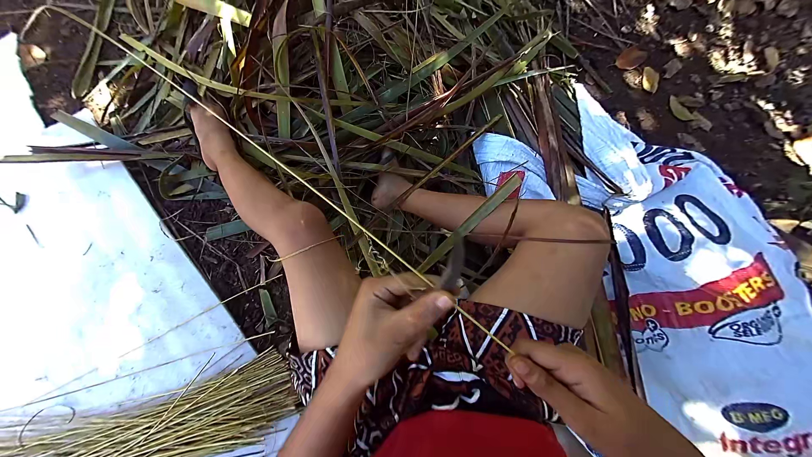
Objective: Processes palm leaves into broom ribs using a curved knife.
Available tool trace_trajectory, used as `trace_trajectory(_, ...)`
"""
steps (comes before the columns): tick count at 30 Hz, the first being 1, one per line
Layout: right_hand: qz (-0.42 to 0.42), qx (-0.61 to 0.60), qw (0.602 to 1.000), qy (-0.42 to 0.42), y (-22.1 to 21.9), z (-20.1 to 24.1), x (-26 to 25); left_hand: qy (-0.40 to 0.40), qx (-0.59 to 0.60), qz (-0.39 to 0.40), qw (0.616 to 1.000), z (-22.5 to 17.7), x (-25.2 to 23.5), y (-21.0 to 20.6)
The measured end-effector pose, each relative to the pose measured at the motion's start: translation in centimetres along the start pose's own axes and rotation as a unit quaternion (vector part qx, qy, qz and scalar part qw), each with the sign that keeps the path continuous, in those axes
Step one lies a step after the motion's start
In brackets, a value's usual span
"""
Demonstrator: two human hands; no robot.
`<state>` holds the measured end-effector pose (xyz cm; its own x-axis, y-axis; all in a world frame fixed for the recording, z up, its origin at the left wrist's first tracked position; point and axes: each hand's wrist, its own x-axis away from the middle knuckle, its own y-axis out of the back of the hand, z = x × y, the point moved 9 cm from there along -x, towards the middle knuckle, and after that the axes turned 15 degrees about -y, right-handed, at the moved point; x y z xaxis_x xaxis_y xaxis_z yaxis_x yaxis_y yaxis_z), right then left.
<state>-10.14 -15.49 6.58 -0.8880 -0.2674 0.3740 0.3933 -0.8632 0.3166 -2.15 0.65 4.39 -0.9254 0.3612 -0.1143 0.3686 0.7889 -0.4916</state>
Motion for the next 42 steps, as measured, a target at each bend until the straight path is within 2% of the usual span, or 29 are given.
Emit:
trace_trajectory(2,-0.045,0.009,0.999,0.000,-0.1,0.2,-0.8,0.002,-0.020,0.030,0.999,1.1,0.3,-1.9)
trace_trajectory(5,-0.075,0.018,0.997,0.008,-0.3,0.4,-1.3,-0.013,-0.024,0.010,1.000,1.3,0.1,-1.8)
trace_trajectory(8,-0.048,0.027,0.998,0.029,-0.7,0.3,-0.9,-0.036,-0.049,-0.063,0.996,-0.9,-1.1,1.4)
trace_trajectory(12,0.003,0.035,0.999,0.014,-0.6,-1.0,0.4,-0.035,-0.093,-0.173,0.980,-3.8,-2.7,7.0)
trace_trajectory(15,0.023,0.061,0.998,-0.018,0.1,-3.1,1.8,-0.055,-0.121,-0.239,0.962,-6.3,-3.3,10.8)
trace_trajectory(18,0.051,0.088,0.990,-0.099,1.1,-6.4,3.0,-0.075,-0.131,-0.300,0.942,-7.7,-3.2,13.0)
trace_trajectory(21,0.078,0.085,0.979,-0.167,1.9,-8.6,3.1,-0.086,-0.129,-0.273,0.949,-6.5,-3.1,11.6)
trace_trajectory(23,0.078,0.068,0.982,-0.155,1.7,-7.2,2.1,-0.081,-0.101,-0.248,0.960,-4.4,-3.0,9.1)
trace_trajectory(27,0.004,0.045,0.998,-0.046,0.9,-0.9,-1.4,-0.077,-0.016,-0.175,0.981,-0.6,-2.2,2.1)
trace_trajectory(30,-0.079,0.115,0.990,0.016,2.3,1.2,-1.6,-0.040,0.067,-0.116,0.990,0.7,-1.6,-1.1)
trace_trajectory(34,-0.157,0.248,0.956,0.014,5.2,1.7,1.1,-0.035,0.095,-0.110,0.989,-0.5,-2.2,0.4)
trace_trajectory(39,-0.233,0.322,0.917,-0.011,8.0,-2.0,3.8,-0.058,0.045,-0.173,0.982,-3.3,-3.1,4.5)
trace_trajectory(41,-0.261,0.351,0.897,-0.072,8.5,-1.6,3.1,-0.071,0.016,-0.213,0.974,-4.6,-2.8,6.5)
trace_trajectory(42,-0.263,0.359,0.885,-0.137,8.0,0.5,1.5,-0.081,0.008,-0.230,0.970,-5.1,-2.6,7.3)
